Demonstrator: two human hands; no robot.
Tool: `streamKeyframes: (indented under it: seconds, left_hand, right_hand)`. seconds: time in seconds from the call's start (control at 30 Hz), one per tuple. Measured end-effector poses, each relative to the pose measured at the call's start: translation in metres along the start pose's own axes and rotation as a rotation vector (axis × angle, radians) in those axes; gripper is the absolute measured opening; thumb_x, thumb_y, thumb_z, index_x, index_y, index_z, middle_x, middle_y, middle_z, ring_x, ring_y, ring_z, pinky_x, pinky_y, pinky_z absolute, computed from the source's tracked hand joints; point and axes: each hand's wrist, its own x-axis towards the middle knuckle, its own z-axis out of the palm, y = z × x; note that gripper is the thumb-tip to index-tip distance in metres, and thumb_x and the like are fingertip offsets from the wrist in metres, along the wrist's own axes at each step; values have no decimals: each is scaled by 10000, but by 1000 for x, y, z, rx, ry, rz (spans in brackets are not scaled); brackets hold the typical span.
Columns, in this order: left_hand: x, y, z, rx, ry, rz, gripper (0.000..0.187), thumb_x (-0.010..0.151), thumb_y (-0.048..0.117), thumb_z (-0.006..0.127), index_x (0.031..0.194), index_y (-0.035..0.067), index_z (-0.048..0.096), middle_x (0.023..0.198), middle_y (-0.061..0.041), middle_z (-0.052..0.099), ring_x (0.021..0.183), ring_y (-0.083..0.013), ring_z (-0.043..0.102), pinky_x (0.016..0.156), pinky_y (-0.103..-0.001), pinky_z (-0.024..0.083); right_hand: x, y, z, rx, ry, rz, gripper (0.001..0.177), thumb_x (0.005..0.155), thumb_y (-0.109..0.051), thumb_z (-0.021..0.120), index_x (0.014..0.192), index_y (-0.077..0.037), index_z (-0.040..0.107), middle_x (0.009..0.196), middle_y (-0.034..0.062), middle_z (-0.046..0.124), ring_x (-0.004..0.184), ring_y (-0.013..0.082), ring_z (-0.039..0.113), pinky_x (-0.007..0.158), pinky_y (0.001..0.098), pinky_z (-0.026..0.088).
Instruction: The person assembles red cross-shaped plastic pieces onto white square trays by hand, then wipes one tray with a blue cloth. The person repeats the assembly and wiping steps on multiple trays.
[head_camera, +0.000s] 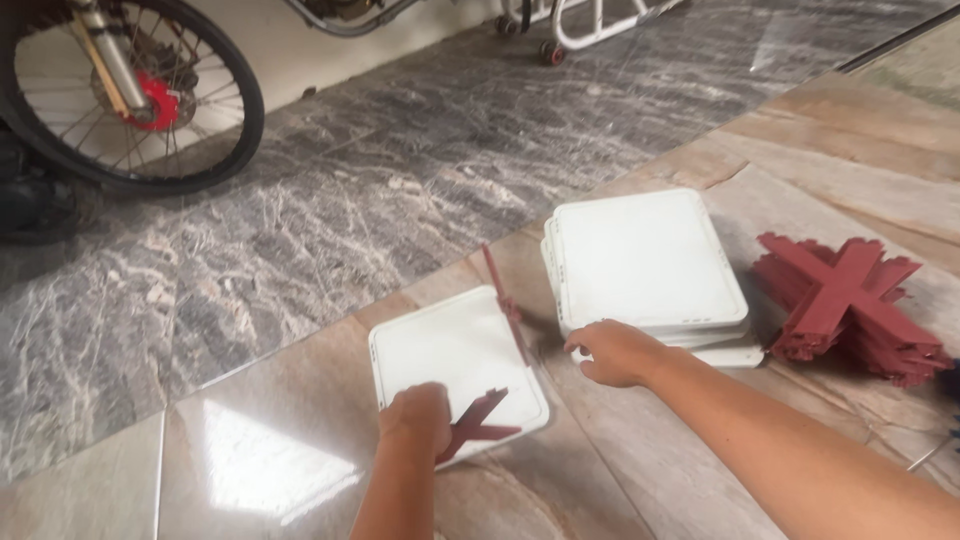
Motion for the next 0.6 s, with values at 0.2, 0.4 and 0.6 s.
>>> streamKeyframes:
  seconds: [0.2,0.4,0.6]
  left_hand:
    - [-8,22,-5,9,-67,117,394,850,491,778,954,111,778,1079,-84,757,1068,-278,710,982,-443,522]
    - [-3,31,26,-163,57,156,178,939,220,659,979,77,756,1050,-142,754,1040,-331,710,914,-427,554]
    - [8,30,31,-141,74,150,162,887,144,678,1028,113,752,1092,-132,737,1074,-323,693,929,-430,550]
  right_hand:
    - [-6,-25,34,-18,-93,-125,417,845,-98,587,1243,-142,704,1250,111,698,1218,298,624,1055,398,476]
    - [-17,-51,62,-117,-250,-113,595,849,24,487,1415,-142,571,1529,57,485,1411,258,460,1145,391,392]
    - [-23,-70,69,-292,-313,-149,777,791,72,484,1531,-137,372,1652,63,275,1517,251,293,1194,413,297]
